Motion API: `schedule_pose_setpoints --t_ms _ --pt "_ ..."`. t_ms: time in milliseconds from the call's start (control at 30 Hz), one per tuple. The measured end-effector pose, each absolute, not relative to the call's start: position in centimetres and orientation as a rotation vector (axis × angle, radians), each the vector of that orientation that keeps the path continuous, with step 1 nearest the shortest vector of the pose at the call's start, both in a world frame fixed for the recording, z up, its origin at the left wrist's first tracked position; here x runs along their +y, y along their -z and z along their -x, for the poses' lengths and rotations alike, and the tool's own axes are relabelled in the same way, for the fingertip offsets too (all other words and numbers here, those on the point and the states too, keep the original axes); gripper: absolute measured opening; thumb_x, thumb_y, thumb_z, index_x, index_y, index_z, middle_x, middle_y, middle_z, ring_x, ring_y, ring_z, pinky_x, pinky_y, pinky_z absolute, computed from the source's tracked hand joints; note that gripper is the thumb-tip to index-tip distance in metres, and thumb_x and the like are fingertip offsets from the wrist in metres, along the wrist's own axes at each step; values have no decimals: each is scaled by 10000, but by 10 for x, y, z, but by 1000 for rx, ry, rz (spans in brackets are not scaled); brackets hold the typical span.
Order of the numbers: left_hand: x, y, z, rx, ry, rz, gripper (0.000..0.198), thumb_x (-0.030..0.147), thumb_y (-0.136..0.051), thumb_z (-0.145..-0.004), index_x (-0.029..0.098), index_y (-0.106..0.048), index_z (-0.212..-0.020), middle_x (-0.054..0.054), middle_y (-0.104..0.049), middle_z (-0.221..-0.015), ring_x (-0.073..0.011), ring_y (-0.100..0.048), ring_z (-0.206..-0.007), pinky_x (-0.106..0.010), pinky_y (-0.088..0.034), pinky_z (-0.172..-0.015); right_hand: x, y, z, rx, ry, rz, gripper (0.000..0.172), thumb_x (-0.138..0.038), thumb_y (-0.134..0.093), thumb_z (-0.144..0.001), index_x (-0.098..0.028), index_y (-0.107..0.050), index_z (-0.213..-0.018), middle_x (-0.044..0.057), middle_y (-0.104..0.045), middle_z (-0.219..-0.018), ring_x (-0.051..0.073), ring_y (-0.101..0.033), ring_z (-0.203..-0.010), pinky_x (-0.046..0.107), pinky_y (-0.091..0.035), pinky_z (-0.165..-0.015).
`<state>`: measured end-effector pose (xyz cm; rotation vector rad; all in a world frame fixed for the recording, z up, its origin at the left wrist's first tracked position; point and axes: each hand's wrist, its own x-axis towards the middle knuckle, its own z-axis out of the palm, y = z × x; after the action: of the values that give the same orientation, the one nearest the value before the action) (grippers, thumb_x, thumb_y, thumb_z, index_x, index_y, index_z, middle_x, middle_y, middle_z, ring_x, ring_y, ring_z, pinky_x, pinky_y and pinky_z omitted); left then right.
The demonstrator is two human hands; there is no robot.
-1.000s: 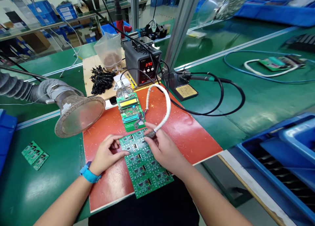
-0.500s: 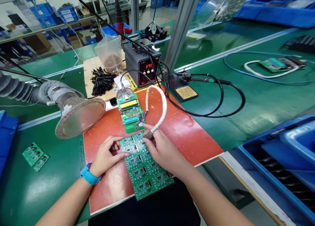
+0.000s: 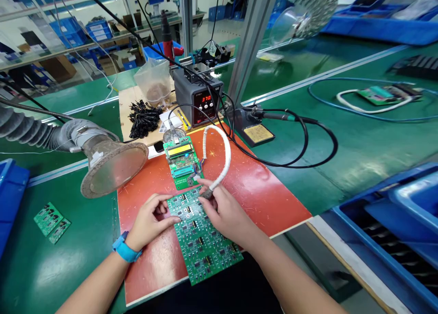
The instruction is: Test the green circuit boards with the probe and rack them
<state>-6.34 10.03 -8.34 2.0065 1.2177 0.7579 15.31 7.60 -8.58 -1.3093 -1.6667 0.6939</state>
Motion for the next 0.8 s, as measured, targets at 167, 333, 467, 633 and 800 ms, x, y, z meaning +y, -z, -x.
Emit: schedule_pose_setpoints --t_ms 167,333,467,633,800 --pt "100 85 64 1222 -749 -2008 488 447 -710 -670 191 -567 -1060 -8 -522 -801 -127 -484 -664 -245 -413 -605 76 86 -155 -1683 -706 1303 363 -274 -440 -869 -236 -429 -1230 56 -588 -955 195 -580 -883 381 -496 -797" --pt "100 84 64 1225 -750 -2003 491 445 -712 -667 187 -573 -1061 -8 -526 -794 -127 -487 -660 -247 -413 -602 75 86 -154 -1669 -718 1305 358 -277 -428 -875 -231 -417 -1231 55 -573 -945 190 -572 -874 379 -492 -803" --pt "100 83 64 1226 -750 -1998 484 438 -714 -666 183 -576 -1054 -8 -526 -792 -128 -487 -660 -246 -412 -598 75 86 -153 -1660 -736 1315 353 -280 -428 -876 -221 -415 -1224 58 -564 -963 191 -562 -894 383 -480 -827" --pt "100 84 64 1225 -738 -1992 501 439 -716 -664 184 -568 -1070 -11 -525 -806 -131 -487 -674 -249 -411 -608 76 88 -153 -1656 -768 1318 359 -284 -419 -881 -226 -405 -1235 55 -555 -977 188 -557 -900 381 -471 -835" --pt "101 84 64 1223 -738 -1984 498 449 -708 -669 181 -569 -1065 -9 -521 -801 -127 -481 -670 -243 -407 -607 75 87 -153 -1666 -758 1323 349 -281 -411 -884 -222 -407 -1227 59 -552 -979 189 -548 -905 385 -463 -837"
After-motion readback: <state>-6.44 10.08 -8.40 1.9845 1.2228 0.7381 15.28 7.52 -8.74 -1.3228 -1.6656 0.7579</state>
